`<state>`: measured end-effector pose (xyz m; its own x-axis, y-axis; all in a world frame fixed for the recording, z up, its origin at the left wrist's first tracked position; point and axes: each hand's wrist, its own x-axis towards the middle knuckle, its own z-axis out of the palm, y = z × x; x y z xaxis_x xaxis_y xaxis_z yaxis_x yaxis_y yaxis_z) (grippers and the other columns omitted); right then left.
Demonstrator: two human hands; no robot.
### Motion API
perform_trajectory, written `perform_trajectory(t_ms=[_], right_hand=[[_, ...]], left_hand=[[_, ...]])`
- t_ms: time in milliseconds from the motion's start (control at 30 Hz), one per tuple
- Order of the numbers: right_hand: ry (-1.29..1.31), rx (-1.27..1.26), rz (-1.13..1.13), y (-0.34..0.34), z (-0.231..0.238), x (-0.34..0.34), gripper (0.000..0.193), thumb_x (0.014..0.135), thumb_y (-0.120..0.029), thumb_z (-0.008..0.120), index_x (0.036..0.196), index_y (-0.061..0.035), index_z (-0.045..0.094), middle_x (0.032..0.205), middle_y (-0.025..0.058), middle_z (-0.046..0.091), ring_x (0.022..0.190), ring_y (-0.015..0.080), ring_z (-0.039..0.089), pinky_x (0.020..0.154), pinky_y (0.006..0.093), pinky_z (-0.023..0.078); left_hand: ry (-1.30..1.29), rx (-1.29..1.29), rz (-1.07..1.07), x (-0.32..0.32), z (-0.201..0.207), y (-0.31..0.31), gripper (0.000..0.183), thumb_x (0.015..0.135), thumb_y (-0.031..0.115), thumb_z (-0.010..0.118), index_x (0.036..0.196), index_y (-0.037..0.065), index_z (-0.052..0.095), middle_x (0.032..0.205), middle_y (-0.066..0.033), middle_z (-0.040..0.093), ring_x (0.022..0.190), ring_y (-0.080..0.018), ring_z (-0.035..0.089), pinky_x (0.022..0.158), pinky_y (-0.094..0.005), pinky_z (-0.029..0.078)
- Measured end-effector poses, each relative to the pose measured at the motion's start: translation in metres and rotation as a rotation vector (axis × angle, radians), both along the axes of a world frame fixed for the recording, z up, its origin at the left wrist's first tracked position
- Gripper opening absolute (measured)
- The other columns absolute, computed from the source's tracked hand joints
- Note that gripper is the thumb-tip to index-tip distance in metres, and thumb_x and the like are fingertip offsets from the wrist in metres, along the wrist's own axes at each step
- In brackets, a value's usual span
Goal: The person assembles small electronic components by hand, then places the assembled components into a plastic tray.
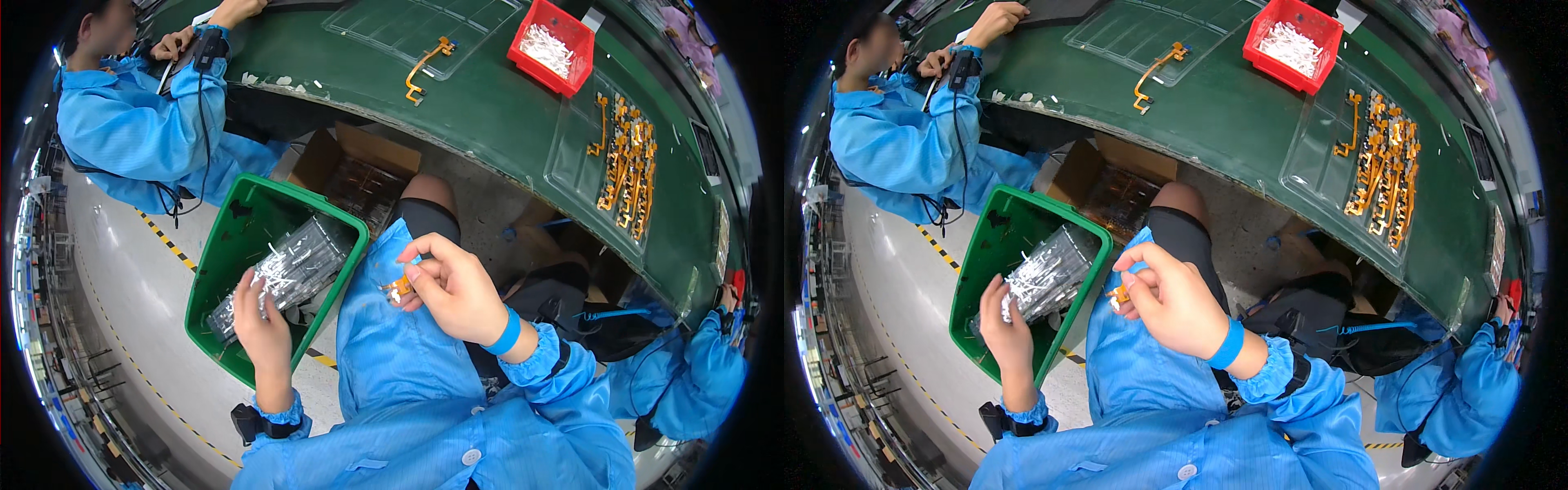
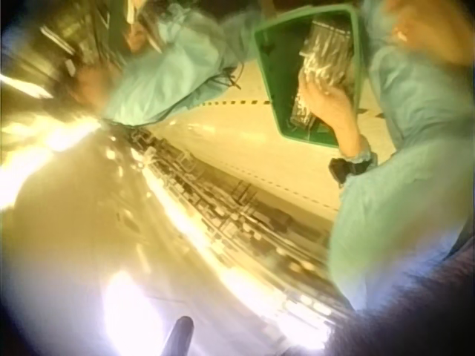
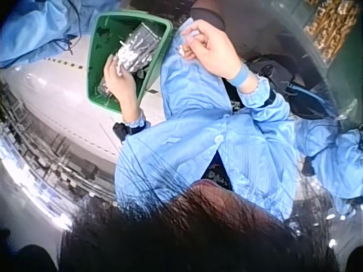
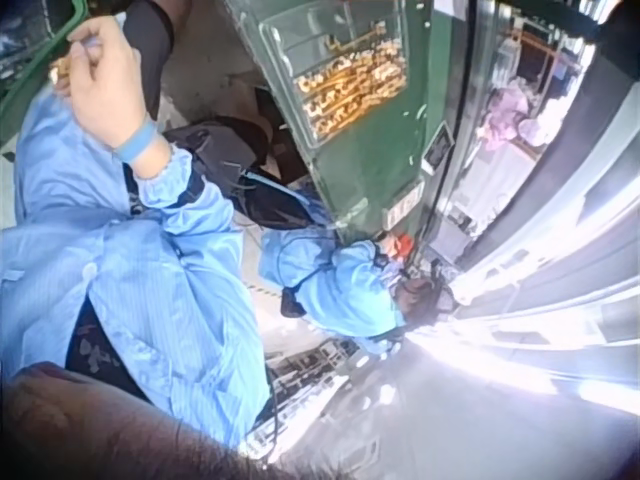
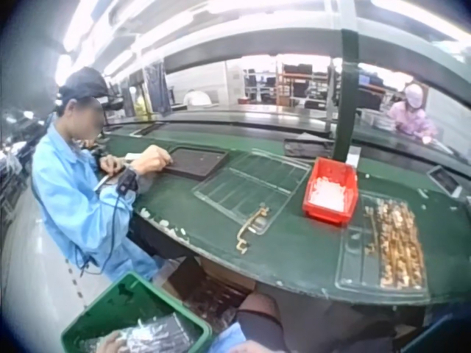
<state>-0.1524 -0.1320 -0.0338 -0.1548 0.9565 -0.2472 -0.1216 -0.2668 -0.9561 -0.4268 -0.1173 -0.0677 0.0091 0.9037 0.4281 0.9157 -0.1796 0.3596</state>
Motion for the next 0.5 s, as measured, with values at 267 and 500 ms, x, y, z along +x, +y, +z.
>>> perform_trajectory(t_ms=[267,500], right_hand=[[0.022,0.013,-0.02,-0.004,0.002,-0.007,0.011,0.097,-0.003,0.05,0.107,-0.0008,0.054,0.077,0.0127,0.07,0.077,0.0189,0.073,0.067,0.0284,0.058],[-0.043,0.047,-0.009,-0.006,0.003,-0.001,0.01,0.095,-0.002,0.052,0.105,-0.0011,0.056,0.075,0.013,0.071,0.074,0.0178,0.073,0.063,0.0276,0.055]], left_hand=[[-0.259,0.098,-0.702,0.096,0.027,-0.022,0.026,0.067,-0.007,0.077,0.088,0.002,0.064,0.085,-0.0108,0.064,0.078,-0.0283,0.065,0.07,-0.0388,0.055],[-0.241,0.102,-0.704,0.096,0.026,-0.017,0.025,0.064,-0.007,0.077,0.084,0.002,0.065,0.082,-0.0102,0.061,0.075,-0.0277,0.062,0.068,-0.0383,0.053]])
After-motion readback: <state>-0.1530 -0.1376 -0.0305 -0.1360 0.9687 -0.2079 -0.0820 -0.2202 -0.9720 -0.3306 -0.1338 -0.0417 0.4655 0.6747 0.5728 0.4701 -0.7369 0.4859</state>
